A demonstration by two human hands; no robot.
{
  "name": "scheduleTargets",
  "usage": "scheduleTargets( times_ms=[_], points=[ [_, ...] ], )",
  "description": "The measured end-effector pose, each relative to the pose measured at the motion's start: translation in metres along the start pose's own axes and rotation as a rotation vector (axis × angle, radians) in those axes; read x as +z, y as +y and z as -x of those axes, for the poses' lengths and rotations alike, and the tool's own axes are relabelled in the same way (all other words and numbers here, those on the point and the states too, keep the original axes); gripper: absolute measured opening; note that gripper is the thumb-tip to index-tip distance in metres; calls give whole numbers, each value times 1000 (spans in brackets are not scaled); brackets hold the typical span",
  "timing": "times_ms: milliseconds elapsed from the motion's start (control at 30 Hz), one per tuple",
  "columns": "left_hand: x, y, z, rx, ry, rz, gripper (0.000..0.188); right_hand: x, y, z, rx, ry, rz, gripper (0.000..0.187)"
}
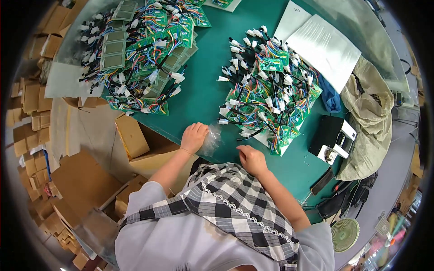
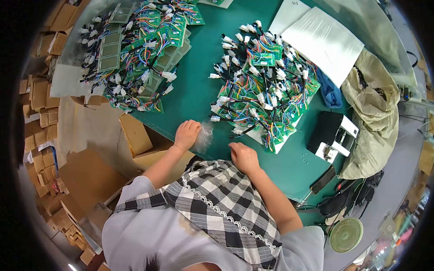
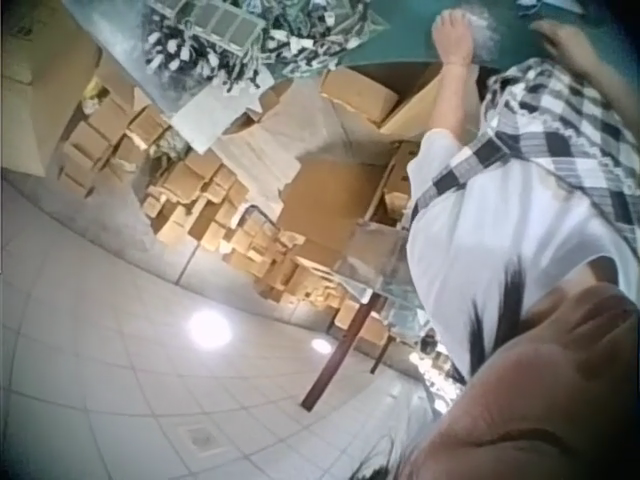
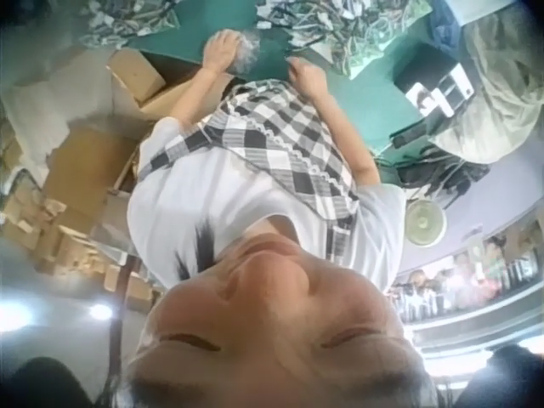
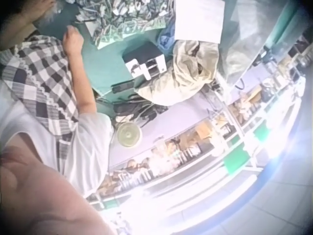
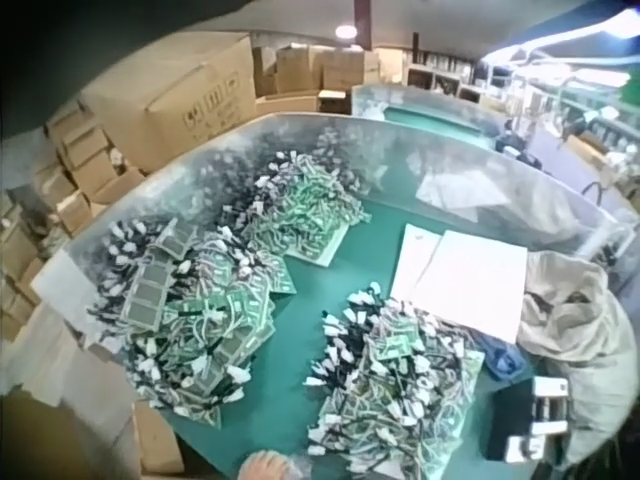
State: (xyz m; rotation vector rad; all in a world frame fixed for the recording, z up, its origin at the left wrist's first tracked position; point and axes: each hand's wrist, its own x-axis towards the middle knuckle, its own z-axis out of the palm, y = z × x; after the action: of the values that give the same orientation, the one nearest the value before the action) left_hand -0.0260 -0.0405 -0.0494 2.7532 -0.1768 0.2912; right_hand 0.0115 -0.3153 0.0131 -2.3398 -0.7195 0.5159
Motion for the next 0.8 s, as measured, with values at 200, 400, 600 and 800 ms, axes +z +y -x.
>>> scheduleTargets(
  times_ms=[200,400,600,800],
  points=[
    [-46,-17,-37,71,-197,171,14,-5,8,4,111,-108,-84,20],
    [-164,-69,-169,28,680,82,11,-13,9,7,142,-90,-84,21],
    [-250,-195,-230,-406,706,-529,48,-12,18,7,138,-111,-66,21],
    [-249,-235,-267,-699,197,-562,67,-13,17,6,197,-128,-94,22]
  ],
)
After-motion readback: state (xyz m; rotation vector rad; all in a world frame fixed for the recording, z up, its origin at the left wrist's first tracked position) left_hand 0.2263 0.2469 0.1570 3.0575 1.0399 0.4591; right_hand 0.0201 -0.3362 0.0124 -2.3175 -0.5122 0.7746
